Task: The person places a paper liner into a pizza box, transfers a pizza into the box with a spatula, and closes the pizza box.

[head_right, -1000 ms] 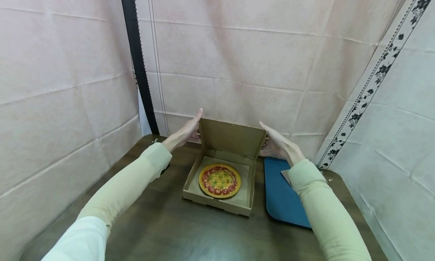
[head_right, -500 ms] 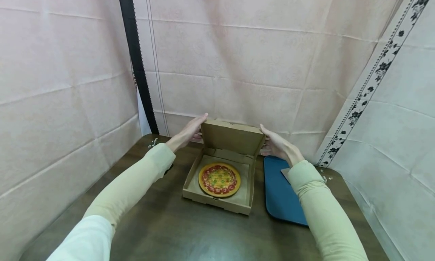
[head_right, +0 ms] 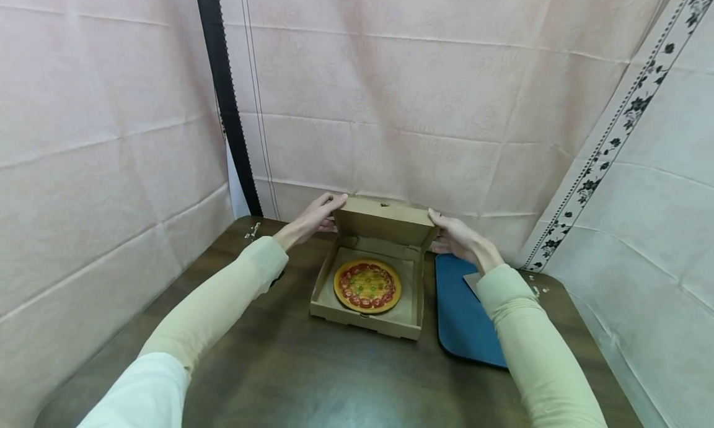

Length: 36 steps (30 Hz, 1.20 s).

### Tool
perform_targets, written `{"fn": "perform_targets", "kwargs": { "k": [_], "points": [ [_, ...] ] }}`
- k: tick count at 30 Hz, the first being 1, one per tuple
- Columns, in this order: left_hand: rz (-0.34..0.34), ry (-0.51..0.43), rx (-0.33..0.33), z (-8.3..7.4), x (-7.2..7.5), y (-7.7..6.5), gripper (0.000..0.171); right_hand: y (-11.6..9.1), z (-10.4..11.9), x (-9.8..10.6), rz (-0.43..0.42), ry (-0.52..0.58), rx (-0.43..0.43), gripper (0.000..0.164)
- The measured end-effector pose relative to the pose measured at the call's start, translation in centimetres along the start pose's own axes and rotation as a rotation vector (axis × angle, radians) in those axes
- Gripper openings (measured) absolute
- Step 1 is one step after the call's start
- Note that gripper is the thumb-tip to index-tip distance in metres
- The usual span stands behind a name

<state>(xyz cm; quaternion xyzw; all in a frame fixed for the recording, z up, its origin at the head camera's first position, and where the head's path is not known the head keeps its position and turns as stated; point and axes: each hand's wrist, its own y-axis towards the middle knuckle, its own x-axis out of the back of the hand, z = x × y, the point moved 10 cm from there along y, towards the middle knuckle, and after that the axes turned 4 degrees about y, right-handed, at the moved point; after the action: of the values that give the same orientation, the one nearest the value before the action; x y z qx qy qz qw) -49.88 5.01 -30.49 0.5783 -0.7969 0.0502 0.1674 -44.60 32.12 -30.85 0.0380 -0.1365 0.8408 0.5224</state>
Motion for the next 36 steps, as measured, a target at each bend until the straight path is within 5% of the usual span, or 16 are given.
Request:
{"fn": "perform_targets", "kwargs": {
  "k": [5,22,36],
  "points": [
    [0.030,0.060,-0.028,0.3,0.0,-0.6,0.051,-0.4,-0.6,-0.1,0.007,-0.026,0.016,0.082],
    [0.185,0.536,-0.102,1.6,-0.7,-3.8,0.064,-2.5,-3.6,-2.1,0.108,-0.288,0.036,0.067],
    [0.251,0.654,-0.098,4.3,-3.1,-5.5,0.074,-3.5,-6.1,-3.9,0.092,-0.558,0.022,0.072]
  ]
}}
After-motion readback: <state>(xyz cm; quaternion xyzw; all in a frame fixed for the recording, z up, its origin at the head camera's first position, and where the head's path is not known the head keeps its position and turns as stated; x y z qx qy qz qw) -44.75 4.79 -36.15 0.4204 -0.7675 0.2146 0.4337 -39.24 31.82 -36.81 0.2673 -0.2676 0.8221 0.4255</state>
